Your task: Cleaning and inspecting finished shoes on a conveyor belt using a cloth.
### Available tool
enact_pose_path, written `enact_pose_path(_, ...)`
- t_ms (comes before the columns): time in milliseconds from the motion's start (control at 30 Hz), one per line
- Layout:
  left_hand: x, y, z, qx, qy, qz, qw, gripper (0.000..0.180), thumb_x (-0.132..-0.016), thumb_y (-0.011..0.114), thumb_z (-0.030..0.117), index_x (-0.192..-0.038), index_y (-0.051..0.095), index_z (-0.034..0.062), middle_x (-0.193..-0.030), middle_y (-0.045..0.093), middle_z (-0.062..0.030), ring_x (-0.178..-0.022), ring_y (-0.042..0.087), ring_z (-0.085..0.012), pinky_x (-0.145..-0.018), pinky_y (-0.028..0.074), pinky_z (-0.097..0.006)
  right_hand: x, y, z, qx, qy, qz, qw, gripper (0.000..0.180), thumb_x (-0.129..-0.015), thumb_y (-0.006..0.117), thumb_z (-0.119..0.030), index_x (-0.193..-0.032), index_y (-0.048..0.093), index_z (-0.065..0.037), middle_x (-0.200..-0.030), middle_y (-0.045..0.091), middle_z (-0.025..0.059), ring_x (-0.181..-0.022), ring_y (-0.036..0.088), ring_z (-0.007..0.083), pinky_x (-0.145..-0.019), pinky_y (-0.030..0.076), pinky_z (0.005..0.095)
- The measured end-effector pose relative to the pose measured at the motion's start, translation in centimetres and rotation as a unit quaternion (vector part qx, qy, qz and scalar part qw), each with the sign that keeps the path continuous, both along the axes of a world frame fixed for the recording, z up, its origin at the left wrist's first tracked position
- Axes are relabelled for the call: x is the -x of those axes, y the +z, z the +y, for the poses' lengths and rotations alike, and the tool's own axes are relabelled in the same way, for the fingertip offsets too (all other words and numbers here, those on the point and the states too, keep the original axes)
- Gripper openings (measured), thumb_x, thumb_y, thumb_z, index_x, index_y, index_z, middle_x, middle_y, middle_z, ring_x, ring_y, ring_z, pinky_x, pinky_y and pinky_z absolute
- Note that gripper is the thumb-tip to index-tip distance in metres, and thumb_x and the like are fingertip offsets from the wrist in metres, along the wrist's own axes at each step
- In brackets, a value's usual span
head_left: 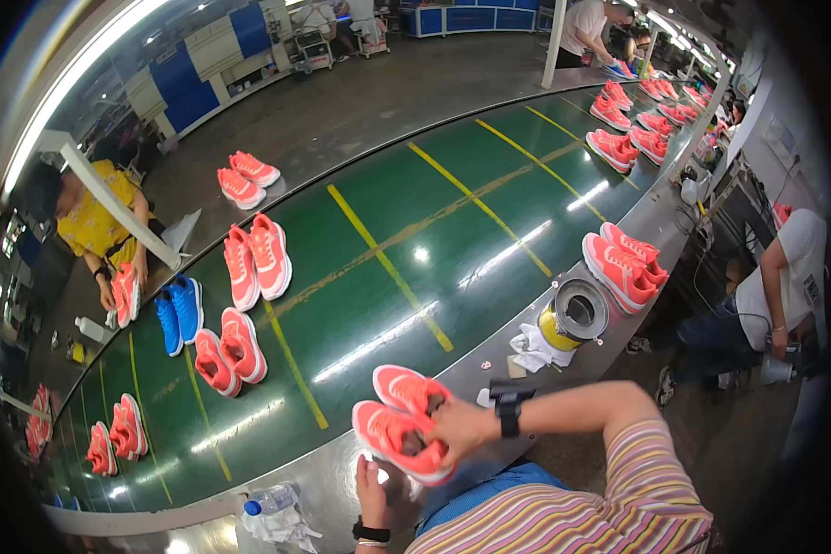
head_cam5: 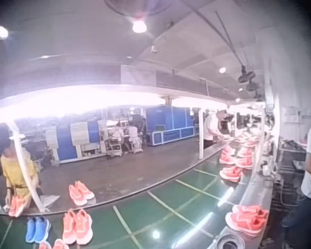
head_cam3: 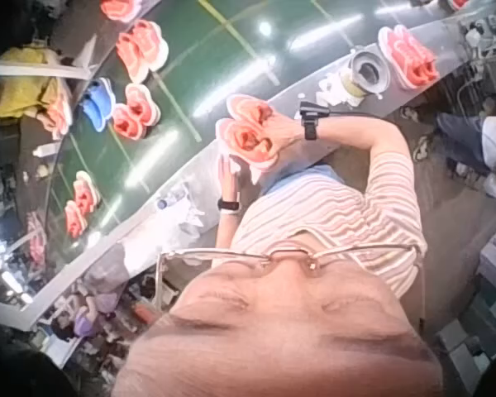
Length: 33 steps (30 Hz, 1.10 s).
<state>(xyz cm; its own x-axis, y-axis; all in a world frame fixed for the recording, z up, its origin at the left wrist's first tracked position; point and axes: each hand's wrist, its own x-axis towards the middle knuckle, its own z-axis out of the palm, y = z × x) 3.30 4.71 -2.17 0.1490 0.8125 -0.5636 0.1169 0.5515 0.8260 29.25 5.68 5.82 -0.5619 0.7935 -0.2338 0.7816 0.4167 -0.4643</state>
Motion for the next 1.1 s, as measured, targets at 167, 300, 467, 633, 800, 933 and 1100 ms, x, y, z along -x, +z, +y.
enact_pose_path(167,-0.5,1.9,5.6,-0.036,-0.012,0.042,0.998,0.053,-0.086,0.053,0.031,-0.13,0.036,0.0065,-0.131,0.038,-0.0096,-0.112,0.043,-0.0198,-0.085,0.04,-0.035,-11.9,5.5,8.0,0.054,-0.175,-0.016,0.983,0.054,-0.063,0.059,-0.06,-0.077,0.065,-0.008,-0.072,0.063,0.0159,-0.074,0.062,0.0306,-0.066,0.047,0.0406)
enact_pose_path(300,2.5,-0.3,9.4,-0.122,-0.003,0.139,0.983,0.048,-0.083,0.058,0.024,-0.123,0.044,0.0016,-0.12,0.047,-0.014,-0.104,0.049,-0.0217,-0.085,0.041,-0.033,-23.1,2.3,14.5,-0.062,-0.187,-0.127,0.972,0.051,-0.065,0.058,-0.056,-0.079,0.065,-0.008,-0.066,0.061,0.0169,-0.065,0.061,0.0331,-0.062,0.047,0.0426)
enact_pose_path(467,0.7,2.8,13.9,-0.254,-0.1,0.365,0.89,0.046,-0.075,0.064,0.024,-0.113,0.052,0.002,-0.111,0.052,-0.0198,-0.106,0.045,-0.033,-0.09,0.038,-0.039,-40.2,-1.4,16.8,-0.24,-0.189,-0.164,0.938,0.057,-0.057,0.069,-0.037,-0.108,0.058,-0.014,-0.097,0.06,0.0121,-0.093,0.056,0.0321,-0.086,0.038,0.0445)
enact_pose_path(633,2.5,2.8,23.0,-0.289,-0.125,0.555,0.77,0.064,-0.064,0.071,0.019,-0.123,0.046,0.0164,-0.126,0.03,-0.0267,-0.116,0.031,-0.0429,-0.096,0.032,-0.047,-54.2,-10.8,14.8,-0.027,-0.456,-0.209,0.864,0.046,-0.042,0.072,-0.011,-0.086,0.06,-0.005,-0.114,0.048,0.0231,-0.107,0.046,0.0395,-0.091,0.04,0.042)
enact_pose_path(800,4.3,3.7,32.1,-0.195,-0.176,0.687,0.678,0.072,-0.058,0.077,0.027,-0.123,0.047,0.031,-0.136,0.022,-0.0229,-0.129,0.015,-0.0413,-0.097,0.021,-0.063,-58.1,-12.9,14.3,-0.05,-0.449,-0.161,0.878,0.047,-0.042,0.073,-0.007,-0.085,0.057,-0.002,-0.124,0.036,0.0262,-0.116,0.038,0.0405,-0.095,0.038,0.0406)
enact_pose_path(933,5.4,1.7,36.5,-0.011,-0.253,0.699,0.668,0.077,-0.053,0.075,0.044,-0.124,0.047,0.0345,-0.136,0.027,-0.0209,-0.131,0.016,-0.0387,-0.098,0.01,-0.067,-47.7,-3.7,16.6,-0.136,-0.441,-0.231,0.857,0.044,-0.053,0.071,-0.002,-0.094,0.053,0.0,-0.119,0.043,0.0215,-0.111,0.044,0.0351,-0.094,0.037,0.0373)
enact_pose_path(1100,5.0,2.1,36.5,-0.083,-0.306,0.717,0.621,0.063,-0.055,0.071,0.053,-0.111,0.059,0.0258,-0.117,0.05,-0.021,-0.112,0.045,-0.0348,-0.101,0.019,-0.057,-30.3,6.3,17.0,-0.105,-0.419,0.173,0.885,0.012,-0.075,0.057,0.0,-0.087,0.054,0.002,-0.082,0.051,0.0072,-0.075,0.049,0.0147,-0.067,0.039,0.0245)
